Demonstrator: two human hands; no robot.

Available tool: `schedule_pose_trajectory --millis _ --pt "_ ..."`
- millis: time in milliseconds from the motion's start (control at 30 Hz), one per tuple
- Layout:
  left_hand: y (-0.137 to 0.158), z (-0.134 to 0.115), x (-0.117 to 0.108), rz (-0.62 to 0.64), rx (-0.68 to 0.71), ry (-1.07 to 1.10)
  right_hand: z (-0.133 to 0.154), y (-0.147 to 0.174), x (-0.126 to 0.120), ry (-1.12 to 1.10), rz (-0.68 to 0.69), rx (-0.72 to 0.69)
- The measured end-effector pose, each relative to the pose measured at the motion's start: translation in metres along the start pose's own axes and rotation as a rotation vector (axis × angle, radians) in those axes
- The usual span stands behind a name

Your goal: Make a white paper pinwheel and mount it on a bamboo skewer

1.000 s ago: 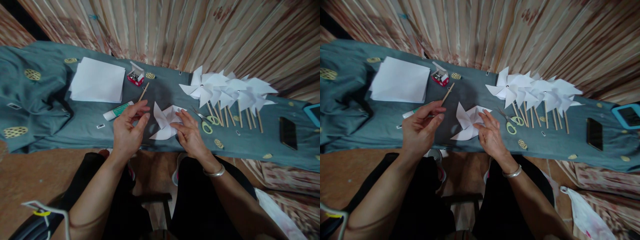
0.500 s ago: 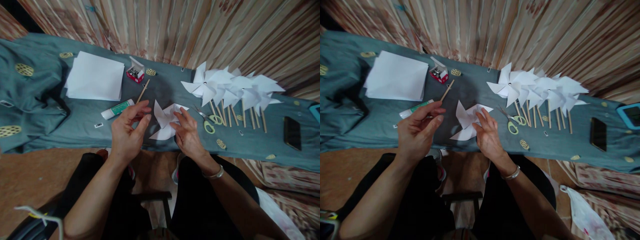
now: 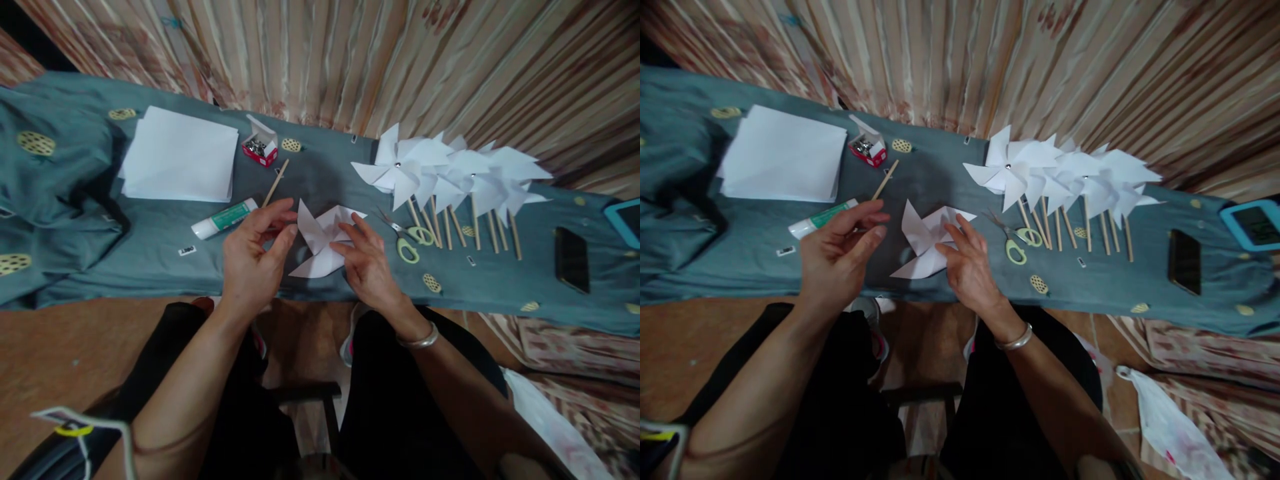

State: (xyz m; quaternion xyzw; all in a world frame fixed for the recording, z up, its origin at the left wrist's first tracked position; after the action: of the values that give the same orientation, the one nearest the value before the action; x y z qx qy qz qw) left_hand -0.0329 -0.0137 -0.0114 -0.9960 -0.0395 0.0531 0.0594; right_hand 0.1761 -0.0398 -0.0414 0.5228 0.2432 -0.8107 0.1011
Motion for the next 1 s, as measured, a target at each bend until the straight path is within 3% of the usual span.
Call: schedule_pose_trajectory --millis 233,667,833,1000 --pt "-0.005 -0.001 0.000 -0.017 -0.003 -0.047 -0.010 0.006 -0.009 -0.245 -0.121 0.059" --pt "-0.007 0.010 -0.006 0.039 -0.065 -0.109 -0.011 0.002 -0.009 -0.325 -0.194 0.079" --pt "-0.004 0.015 -0.010 0.090 -0.139 -0.134 -0.013 0.003 -0.012 -0.217 -0.249 0.198" --pt "0.005 0.023 -0.003 0.181 -0.308 0.036 -0.014 0.002 -0.011 -0.252 -0.216 0.357"
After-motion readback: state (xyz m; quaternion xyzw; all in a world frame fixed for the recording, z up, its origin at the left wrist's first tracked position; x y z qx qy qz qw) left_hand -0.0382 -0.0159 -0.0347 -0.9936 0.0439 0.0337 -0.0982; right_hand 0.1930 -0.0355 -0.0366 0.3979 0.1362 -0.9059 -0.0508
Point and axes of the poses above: each hand's wrist, its own y-axis away from the middle knuckle, its own x-axis out of the palm, z = x × y, the point moved 1 cm from there along -y, towards the middle knuckle, and after that the axes turned 6 degrees about -x, right-handed, at the moved point
